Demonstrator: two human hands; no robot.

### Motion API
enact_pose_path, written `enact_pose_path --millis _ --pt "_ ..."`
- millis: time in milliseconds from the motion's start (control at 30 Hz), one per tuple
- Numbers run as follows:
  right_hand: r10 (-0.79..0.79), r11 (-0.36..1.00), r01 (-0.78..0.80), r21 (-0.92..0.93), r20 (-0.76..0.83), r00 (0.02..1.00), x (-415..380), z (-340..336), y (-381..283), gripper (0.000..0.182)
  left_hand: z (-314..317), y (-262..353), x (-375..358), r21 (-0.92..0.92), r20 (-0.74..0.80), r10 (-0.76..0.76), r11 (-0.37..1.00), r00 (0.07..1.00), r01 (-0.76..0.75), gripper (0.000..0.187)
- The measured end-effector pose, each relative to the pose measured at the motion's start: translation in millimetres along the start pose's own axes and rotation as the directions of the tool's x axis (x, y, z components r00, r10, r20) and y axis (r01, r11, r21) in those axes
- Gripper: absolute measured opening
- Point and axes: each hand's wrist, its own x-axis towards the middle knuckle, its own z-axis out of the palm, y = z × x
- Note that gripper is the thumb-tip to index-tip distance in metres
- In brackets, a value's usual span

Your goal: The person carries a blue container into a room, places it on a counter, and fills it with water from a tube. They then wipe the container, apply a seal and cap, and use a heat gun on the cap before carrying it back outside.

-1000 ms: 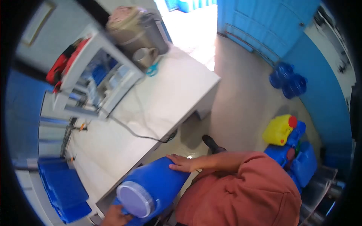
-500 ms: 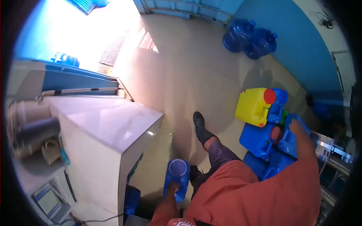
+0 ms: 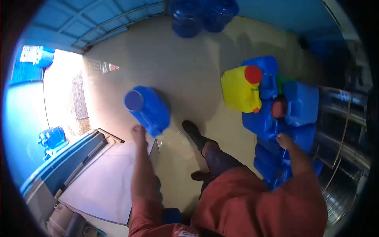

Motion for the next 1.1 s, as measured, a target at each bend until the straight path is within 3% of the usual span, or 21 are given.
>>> enact_pose_path --millis 33,67,133,167,233,267,300,400,467,500,533,567,600,667,733,833,900,933,1000,1033,1100 --pt "0.085 0.99 -0.081 -0.119 0.033 0.996 -4.7 13.2 0.5 0.036 23.0 83.8 -25.2 -0.155 -0.117 -0.02 0.988 0.993 0.002 0.022" --pt "0.177 0.959 -0.159 -0.233 0.058 0.982 -10.3 30.0 -0.7 0.039 15.1 119.9 -27.3 -0.096 0.009 0.08 0.992 0.997 -0.078 0.027" --pt "-0.071 0.993 0.087 -0.08 0.184 0.98 -4.5 70.6 -20.3 0.039 9.5 179.7 -44.6 0.188 0.134 0.24 0.946 0.961 -0.262 0.031" --pt "0.052 0.999 -0.049 -0.018 0.37 0.928 12.2 102.9 -33.9 0.033 9.3 200.8 -59.0 0.339 0.177 0.29 0.879 0.941 -0.335 0.03" --pt "-0.377 0.923 0.335 0.191 0.267 0.887 -7.2 80.1 -147.9 0.035 0.8 226.2 -99.5 0.519 0.266 0.285 0.763 0.921 -0.386 0.029" --pt "-0.438 0.853 0.402 0.331 0.038 0.898 -4.2 104.4 -163.7 0.035 -9.0 217.2 -110.6 0.556 0.28 0.218 0.757 0.935 -0.343 0.029" --pt "-0.372 0.75 0.335 0.57 -0.055 0.926 -17.9 106.0 -189.3 0.037 -14.2 212.1 -128.9 0.541 0.305 0.16 0.782 0.939 -0.309 0.028" --pt "-0.399 0.721 0.349 0.598 -0.053 0.916 -68.7 55.9 -229.4 0.037 -30.3 180.4 -169.7 0.589 0.417 0.034 0.751 0.908 -0.299 0.028" --pt "-0.368 0.647 0.415 0.639 -0.215 0.905 -83.5 74.3 -220.2 0.038 -39.7 161.1 -191.7 0.724 0.466 -0.078 0.606 0.882 -0.329 0.03" --pt "-0.361 0.641 0.42 0.642 -0.231 0.903 -90.8 84.3 -207.1 0.038 -59.9 128.8 -176.5 0.656 0.614 -0.04 0.581 0.789 -0.481 0.031" --pt "-0.285 0.631 0.39 0.671 -0.267 0.921 -99.3 99.1 -186.0 0.037 -78.5 105.3 -163.2 0.566 0.739 -0.009 0.55 0.673 -0.614 0.032" --pt "-0.206 0.615 0.36 0.701 -0.298 0.932 -109.1 114.5 -163.3 0.037 -58.7 116.9 -199.5 0.656 0.524 -0.153 0.7 0.838 -0.282 0.032" --pt "-0.116 0.67 0.291 0.683 -0.291 0.95 -124.1 130.0 -138.9 0.035 -70.6 93.1 -183.3 0.665 0.651 -0.14 0.579 0.746 -0.471 0.031" --pt "0.06 0.755 0.114 0.645 -0.241 0.969 -161.6 170.8 -86.3 0.031 -61.9 88.6 -211.0 0.701 0.549 -0.168 0.627 0.819 -0.341 0.025" --pt "0.203 0.821 -0.06 0.567 -0.193 0.96 -204.5 230.4 -36.1 0.033 -78.3 56.0 -181.3 0.574 0.788 -0.081 0.455 0.61 -0.681 0.016" --pt "0.301 0.782 -0.214 0.586 -0.054 0.952 -292.3 305.1 7.6 0.03 -61.2 66.4 -210.7 0.671 0.726 -0.274 0.483 0.631 -0.563 0.017" --pt "0.278 0.887 -0.201 0.416 -0.132 0.952 -309.0 441.3 47.7 0.033 -51.0 65.1 -219.1 0.641 0.765 -0.239 0.201 0.598 -0.74 0.017" --pt "0.298 0.875 -0.217 0.433 -0.127 0.946 -335.6 438.8 34.6 0.033 -51.8 57.2 -206.0 0.629 0.773 -0.25 0.188 0.583 -0.754 0.017" --pt "0.46 0.672 -0.435 0.6 0.124 0.879 -396.9 415.8 -4.0 0.039 -51.2 37.5 -170.3 0.409 0.896 -0.283 0.225 0.343 -0.884 0.036" --pt "0.479 0.649 -0.449 0.614 0.13 0.868 -407.0 421.5 -13.8 0.039 -37.3 45.7 -185.7 0.388 0.9 -0.296 0.216 0.319 -0.896 0.036" --pt "0.425 0.571 -0.408 0.712 0.169 0.889 -425.5 437.8 -31.8 0.045 -0.1 69.2 -232.9 0.76 0.648 -0.314 0.219 0.694 -0.611 0.019"
